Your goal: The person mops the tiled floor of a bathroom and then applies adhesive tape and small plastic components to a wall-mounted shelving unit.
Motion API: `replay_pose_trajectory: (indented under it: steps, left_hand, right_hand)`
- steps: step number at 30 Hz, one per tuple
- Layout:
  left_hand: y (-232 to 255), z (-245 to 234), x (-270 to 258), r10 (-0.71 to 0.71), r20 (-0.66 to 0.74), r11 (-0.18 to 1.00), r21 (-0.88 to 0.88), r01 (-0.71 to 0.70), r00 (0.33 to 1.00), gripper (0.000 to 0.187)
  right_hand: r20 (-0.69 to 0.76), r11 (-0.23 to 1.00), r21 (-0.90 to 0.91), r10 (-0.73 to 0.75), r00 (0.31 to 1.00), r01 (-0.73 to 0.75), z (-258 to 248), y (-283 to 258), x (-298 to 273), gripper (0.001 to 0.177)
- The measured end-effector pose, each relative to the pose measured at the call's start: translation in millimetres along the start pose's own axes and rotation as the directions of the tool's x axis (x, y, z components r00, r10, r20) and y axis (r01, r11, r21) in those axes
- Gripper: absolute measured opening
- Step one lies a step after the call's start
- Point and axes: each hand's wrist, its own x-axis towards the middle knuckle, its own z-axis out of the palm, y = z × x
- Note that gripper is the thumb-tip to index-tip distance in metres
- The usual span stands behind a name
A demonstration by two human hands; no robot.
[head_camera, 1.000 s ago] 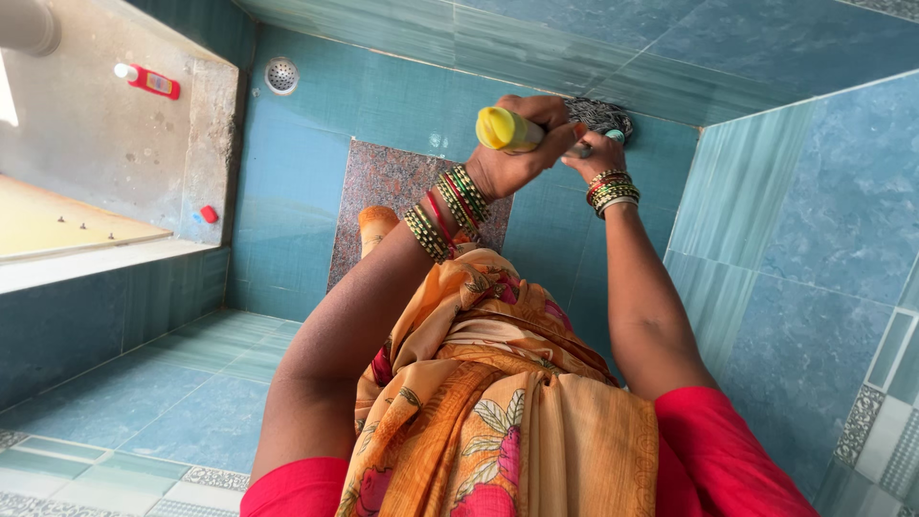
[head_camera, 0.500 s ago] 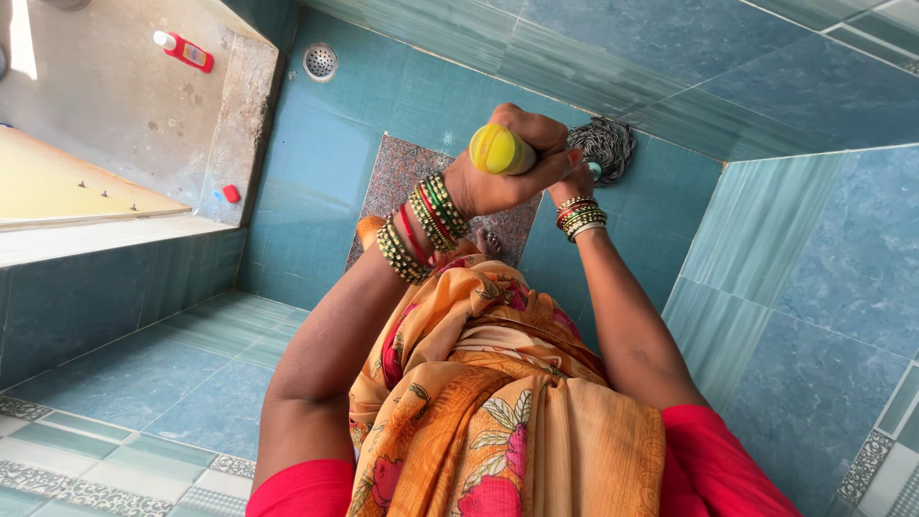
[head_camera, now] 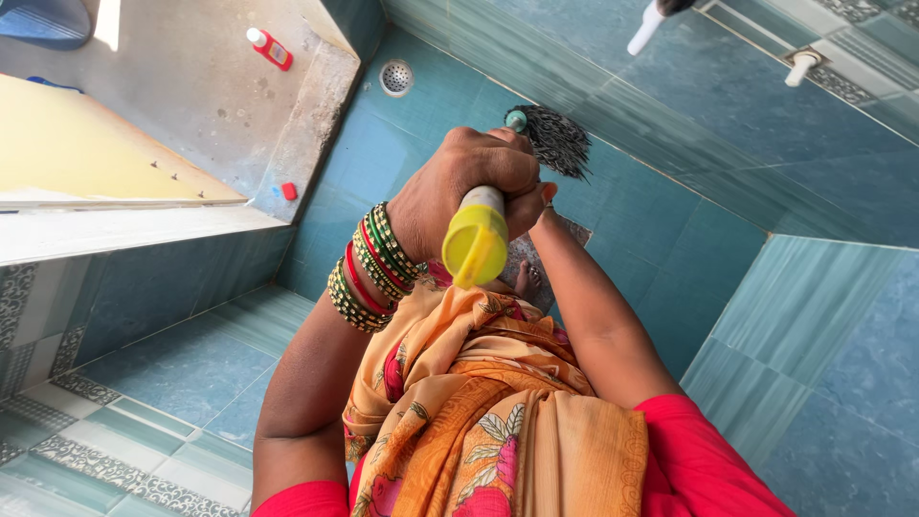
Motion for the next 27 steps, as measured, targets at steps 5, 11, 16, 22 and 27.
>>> replay_pose_trajectory:
  steps: [5, 11, 16, 22, 27]
  left_hand:
    - [-19, -38, -8, -0.122, -0.005, 0.982, 0.143, 0.121, 0.993, 0.035]
    - [-48, -67, -8, -0.057, -0.036, 0.97, 0.236, 0.064, 0.998, 0.043]
    - [-59, -77, -6, -0.061, -0.09, 0.987, 0.14, 0.073, 0.994, 0.043]
    - [-62, -79, -10, -0.247, -0.197, 0.969, -0.037, 0.244, 0.949, 0.038]
    - [-71, -64, 0, -0.406, -0.258, 0.894, -0.314, 0.321, 0.877, 0.042]
  right_hand:
    - [-0.019, 0.998, 0.036, -0.048, 0.999, 0.048, 48, -32, 36, 0.034]
    - [-0.031, 0.996, 0.022, -0.089, 0.996, 0.089, 52, -43, 73, 0.034]
    - [0.071, 0.99, 0.007, -0.139, 0.988, 0.138, 46, -77, 76, 0.035]
    - [0.21, 0.986, -0.088, -0.123, 0.97, 0.144, 23, -100, 52, 0.035]
    - [0.236, 0.974, -0.199, -0.063, 0.97, 0.112, -5, -72, 32, 0.031]
